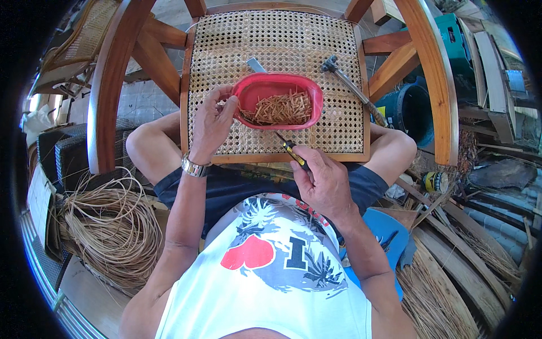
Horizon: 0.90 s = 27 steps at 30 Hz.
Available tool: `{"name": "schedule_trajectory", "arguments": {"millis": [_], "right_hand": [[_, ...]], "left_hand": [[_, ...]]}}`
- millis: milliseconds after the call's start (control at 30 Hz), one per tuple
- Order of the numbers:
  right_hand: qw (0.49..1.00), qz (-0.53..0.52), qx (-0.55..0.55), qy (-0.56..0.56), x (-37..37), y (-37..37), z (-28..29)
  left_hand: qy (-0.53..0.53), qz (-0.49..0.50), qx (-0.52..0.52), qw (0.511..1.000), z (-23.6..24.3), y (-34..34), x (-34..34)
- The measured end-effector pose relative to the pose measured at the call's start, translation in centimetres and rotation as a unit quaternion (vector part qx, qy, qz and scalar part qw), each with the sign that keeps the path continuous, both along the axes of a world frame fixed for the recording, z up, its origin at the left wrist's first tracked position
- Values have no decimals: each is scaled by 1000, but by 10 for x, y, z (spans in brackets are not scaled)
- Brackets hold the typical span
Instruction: Repairing a cane chair seat using strips of material, a hammer, and wooden pegs.
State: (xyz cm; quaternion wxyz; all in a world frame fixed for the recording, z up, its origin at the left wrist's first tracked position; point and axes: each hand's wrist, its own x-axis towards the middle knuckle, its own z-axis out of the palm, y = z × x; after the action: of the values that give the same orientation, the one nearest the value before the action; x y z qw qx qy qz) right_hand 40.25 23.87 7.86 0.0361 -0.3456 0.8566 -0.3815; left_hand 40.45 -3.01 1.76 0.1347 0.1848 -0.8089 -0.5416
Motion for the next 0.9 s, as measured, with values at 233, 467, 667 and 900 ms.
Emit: {"name": "schedule_trajectory", "arguments": {"millis": [233,467,667,900], "right_hand": [[998,-7,61,1,1,-13,-58],[984,-42,109,-137,-16,-13,6],[997,-50,60,-28,-82,-20,1],[979,95,170,55,-115,-71,-32]], "left_hand": [[-13,-24,63,998,-16,2,5],[-38,4,123,992,-6,-18,16],[-23,60,131,989,-10,-37,22],[-29,74,129,988,-16,-40,23]]}}
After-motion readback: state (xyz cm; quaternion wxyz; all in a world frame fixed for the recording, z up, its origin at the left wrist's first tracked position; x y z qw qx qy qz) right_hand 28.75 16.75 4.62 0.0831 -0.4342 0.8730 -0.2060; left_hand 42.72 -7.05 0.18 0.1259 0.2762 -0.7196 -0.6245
